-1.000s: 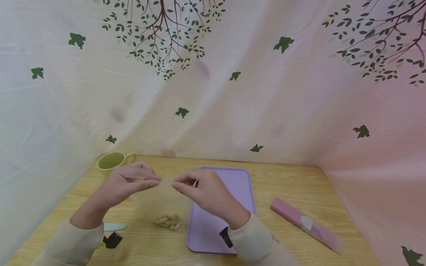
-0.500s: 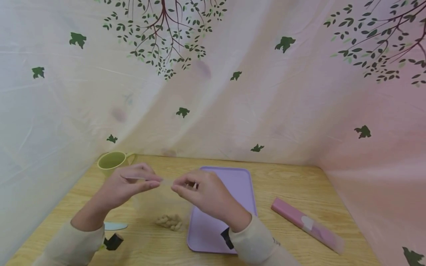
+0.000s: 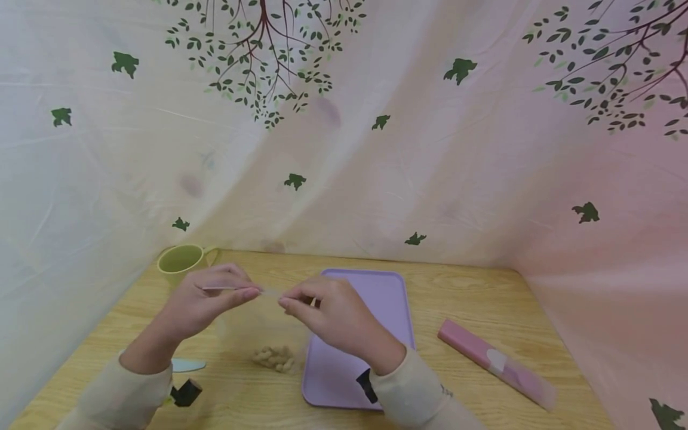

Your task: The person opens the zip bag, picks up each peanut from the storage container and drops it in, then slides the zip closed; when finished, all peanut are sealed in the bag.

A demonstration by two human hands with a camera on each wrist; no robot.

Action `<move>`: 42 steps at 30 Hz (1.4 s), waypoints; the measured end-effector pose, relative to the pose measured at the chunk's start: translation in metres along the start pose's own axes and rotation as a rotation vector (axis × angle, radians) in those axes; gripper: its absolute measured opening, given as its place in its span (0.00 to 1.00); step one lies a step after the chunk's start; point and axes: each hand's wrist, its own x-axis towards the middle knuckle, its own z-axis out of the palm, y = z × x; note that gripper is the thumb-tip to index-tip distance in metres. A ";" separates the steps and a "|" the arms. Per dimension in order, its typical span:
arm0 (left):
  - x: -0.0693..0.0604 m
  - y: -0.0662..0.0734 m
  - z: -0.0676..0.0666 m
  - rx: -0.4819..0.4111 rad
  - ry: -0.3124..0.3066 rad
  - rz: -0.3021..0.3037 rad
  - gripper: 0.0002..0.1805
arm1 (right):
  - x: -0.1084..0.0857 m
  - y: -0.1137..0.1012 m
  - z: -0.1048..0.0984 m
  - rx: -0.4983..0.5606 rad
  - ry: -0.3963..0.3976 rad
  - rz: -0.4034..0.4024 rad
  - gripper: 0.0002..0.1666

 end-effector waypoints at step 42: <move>-0.003 0.008 0.013 0.091 0.045 0.064 0.11 | -0.001 0.001 0.004 -0.025 -0.028 0.032 0.13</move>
